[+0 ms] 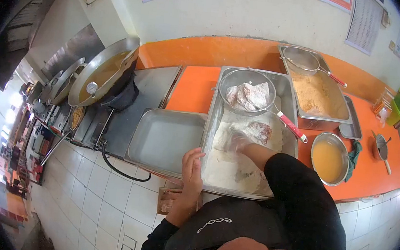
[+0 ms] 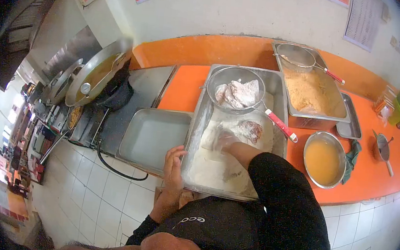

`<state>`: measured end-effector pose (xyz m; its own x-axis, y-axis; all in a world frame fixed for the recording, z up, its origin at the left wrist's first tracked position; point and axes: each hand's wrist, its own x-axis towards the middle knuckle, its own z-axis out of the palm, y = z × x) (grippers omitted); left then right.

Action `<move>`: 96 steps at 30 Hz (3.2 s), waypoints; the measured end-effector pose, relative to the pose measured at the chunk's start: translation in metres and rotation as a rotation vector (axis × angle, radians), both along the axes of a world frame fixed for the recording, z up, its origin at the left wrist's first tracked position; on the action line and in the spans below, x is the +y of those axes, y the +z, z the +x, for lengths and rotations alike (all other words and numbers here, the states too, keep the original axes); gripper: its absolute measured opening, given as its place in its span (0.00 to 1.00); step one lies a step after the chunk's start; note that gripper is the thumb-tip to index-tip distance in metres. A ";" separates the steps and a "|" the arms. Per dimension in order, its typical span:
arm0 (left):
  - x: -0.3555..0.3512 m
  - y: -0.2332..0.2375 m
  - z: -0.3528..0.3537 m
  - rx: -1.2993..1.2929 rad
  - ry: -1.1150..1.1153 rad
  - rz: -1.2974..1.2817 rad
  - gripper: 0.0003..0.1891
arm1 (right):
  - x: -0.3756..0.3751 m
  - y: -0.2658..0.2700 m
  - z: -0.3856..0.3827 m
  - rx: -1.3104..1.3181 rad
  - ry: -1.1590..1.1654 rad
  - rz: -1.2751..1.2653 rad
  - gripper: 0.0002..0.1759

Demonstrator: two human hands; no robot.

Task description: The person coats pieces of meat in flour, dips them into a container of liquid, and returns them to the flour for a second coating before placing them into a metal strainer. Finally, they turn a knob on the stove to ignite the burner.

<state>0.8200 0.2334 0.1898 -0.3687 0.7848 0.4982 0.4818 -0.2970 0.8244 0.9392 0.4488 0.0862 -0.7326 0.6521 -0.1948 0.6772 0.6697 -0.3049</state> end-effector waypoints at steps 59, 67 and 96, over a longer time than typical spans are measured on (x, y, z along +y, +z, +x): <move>0.000 -0.003 -0.001 -0.050 0.001 0.032 0.16 | -0.026 0.155 0.036 -0.156 -0.091 -0.032 0.25; 0.002 -0.005 -0.005 -0.101 0.028 0.059 0.15 | 0.045 0.144 0.068 0.162 -0.210 0.025 0.14; -0.011 0.007 0.014 -0.127 -0.082 0.005 0.13 | 0.099 -0.030 0.086 -0.467 0.098 0.273 0.25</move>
<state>0.8340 0.2223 0.1967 -0.3637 0.8127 0.4552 0.3472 -0.3352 0.8758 1.0254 0.5473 0.0559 -0.6684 0.6577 -0.3472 0.6296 0.7489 0.2067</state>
